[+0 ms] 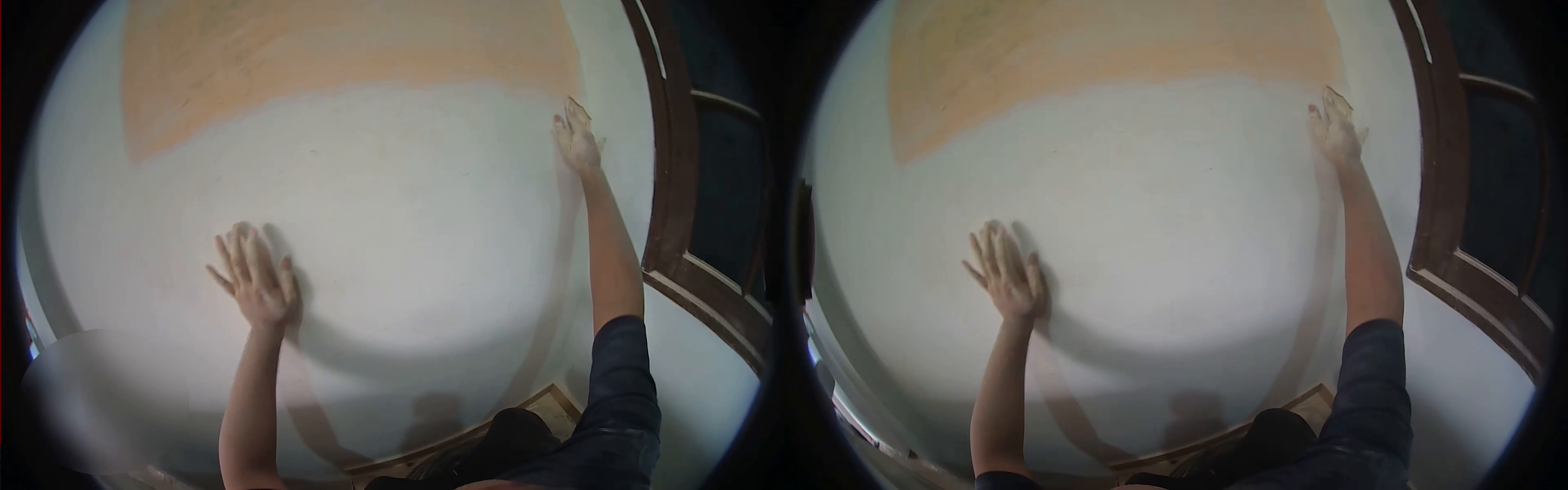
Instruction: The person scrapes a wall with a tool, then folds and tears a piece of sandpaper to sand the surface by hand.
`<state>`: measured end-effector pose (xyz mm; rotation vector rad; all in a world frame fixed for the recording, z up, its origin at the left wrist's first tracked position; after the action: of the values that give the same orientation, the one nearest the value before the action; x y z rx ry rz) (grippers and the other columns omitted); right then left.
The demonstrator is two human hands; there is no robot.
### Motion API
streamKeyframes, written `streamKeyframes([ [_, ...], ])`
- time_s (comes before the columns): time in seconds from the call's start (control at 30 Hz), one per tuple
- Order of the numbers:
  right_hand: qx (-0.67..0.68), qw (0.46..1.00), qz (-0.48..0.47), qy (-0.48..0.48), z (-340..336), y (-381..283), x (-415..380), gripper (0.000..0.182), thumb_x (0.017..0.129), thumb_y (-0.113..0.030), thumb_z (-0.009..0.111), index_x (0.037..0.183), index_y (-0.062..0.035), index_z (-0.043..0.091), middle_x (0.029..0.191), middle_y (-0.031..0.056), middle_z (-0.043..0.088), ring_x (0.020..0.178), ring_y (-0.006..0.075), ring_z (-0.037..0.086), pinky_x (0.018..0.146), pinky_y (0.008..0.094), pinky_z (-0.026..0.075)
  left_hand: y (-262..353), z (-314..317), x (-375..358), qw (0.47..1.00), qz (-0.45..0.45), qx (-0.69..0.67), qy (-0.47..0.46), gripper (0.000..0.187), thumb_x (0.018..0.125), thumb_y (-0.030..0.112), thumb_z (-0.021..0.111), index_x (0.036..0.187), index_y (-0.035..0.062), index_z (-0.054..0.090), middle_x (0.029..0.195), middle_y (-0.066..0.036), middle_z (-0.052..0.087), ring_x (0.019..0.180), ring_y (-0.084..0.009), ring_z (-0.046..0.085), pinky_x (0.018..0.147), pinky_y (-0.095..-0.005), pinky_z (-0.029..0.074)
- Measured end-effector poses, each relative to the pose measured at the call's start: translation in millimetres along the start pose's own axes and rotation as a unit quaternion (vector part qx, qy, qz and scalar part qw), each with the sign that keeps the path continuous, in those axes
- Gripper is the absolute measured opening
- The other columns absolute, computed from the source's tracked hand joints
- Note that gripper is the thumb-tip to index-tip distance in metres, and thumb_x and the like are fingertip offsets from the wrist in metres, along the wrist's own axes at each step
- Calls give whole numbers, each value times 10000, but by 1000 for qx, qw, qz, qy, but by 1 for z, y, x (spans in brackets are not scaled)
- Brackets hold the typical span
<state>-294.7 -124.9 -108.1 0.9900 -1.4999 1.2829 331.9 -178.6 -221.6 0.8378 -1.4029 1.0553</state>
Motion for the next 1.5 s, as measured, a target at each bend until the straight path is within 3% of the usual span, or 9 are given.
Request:
streamKeyframes([
  [0.13, -117, 988, -79, -63, 15, 16, 8, 809, 949, -578, 681, 1626, -228, 412, 1679, 51, 419, 1591, 317, 291, 1179, 816, 81, 7, 14, 1, 999, 39, -3, 33, 556, 1019, 282, 560, 1550, 122, 526, 1652, -156, 442, 1590, -456, 255, 1263, -659, -45],
  [0.23, -58, 984, -162, -49, 5, -65, -5, 889, 923, -633, 678, 1655, -242, 361, 1724, 62, 334, 1613, 316, 236, 1199, 800, 54, 12, 16, 12, 922, 378, 59, -58, 496, 1040, 329, 528, 1527, 242, 572, 1564, -129, 568, 1531, -384, 417, 1260, -670, -73],
  [0.3, -17, 971, -233, -60, -2, -134, -15, 919, 910, -658, 676, 1663, -248, 346, 1736, 66, 307, 1617, 320, 222, 1202, 796, 59, 25, 15, 32, 892, 444, 41, -67, 510, 1034, 399, 537, 1531, 291, 564, 1601, -101, 531, 1537, -334, 418, 1256, -696, -45],
  [0.6, 35, 944, -316, -84, -18, -409, -19, 996, 902, -810, 556, 1662, -202, 344, 1751, 48, 268, 1632, 307, 169, 1210, 789, 64, 52, 39, 29, 987, 146, -49, -49, 623, 950, 477, 639, 1527, 259, 555, 1620, -93, 481, 1553, -332, 373, 1284, -577, 203],
  [0.83, 175, 888, -400, -142, -12, -602, -106, 967, 942, -846, 416, 1659, -199, 360, 1756, 50, 254, 1638, 292, 142, 1234, 754, -4, 63, 77, 11, 967, 104, -211, -99, 646, 908, 456, 680, 1495, 209, 568, 1597, -111, 481, 1514, -341, 404, 1277, -570, 256],
  [1.03, 199, 914, -353, 7, 13, -496, -101, 876, 951, -793, 482, 1593, -196, 466, 1708, 61, 369, 1601, 283, 268, 1232, 746, 60, 49, 72, -7, 975, 126, -153, -96, 608, 935, 380, 661, 1501, 178, 574, 1630, -66, 460, 1544, -321, 365, 1290, -557, 227],
  [1.23, 64, 997, -39, 3, 43, -124, -24, 680, 971, -591, 662, 1507, -188, 553, 1578, 115, 544, 1511, 383, 412, 1160, 772, 211, 69, 58, 22, 987, 128, -87, -33, 525, 964, 365, 612, 1411, 90, 641, 1508, -170, 573, 1483, -391, 446, 1245, -574, 260],
  [1.37, 50, 987, -70, 133, 71, 69, -10, 745, 999, -556, 635, 1535, -58, 495, 1587, 181, 506, 1504, 398, 412, 1195, 645, 303, 61, 60, 22, 990, 118, -73, -3, 510, 982, 348, 568, 1385, 45, 647, 1486, -190, 589, 1462, -401, 470, 1238, -580, 270],
  [1.5, -68, 996, -3, 61, 67, 101, 39, 816, 1008, -554, 612, 1536, 46, 445, 1592, 269, 450, 1499, 410, 404, 1206, 501, 363, 53, 69, 20, 990, 119, -80, 9, 494, 993, 334, 549, 1380, 42, 646, 1491, -189, 588, 1477, -397, 458, 1247, -576, 254],
])
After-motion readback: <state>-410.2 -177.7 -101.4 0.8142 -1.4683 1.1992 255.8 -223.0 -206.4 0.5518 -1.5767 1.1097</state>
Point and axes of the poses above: each hand's wrist, its own x-axis towards the middle knuckle, its own z-axis out of the palm, y = z × x, the point moved 1 cm from there along x, towards the middle knuckle
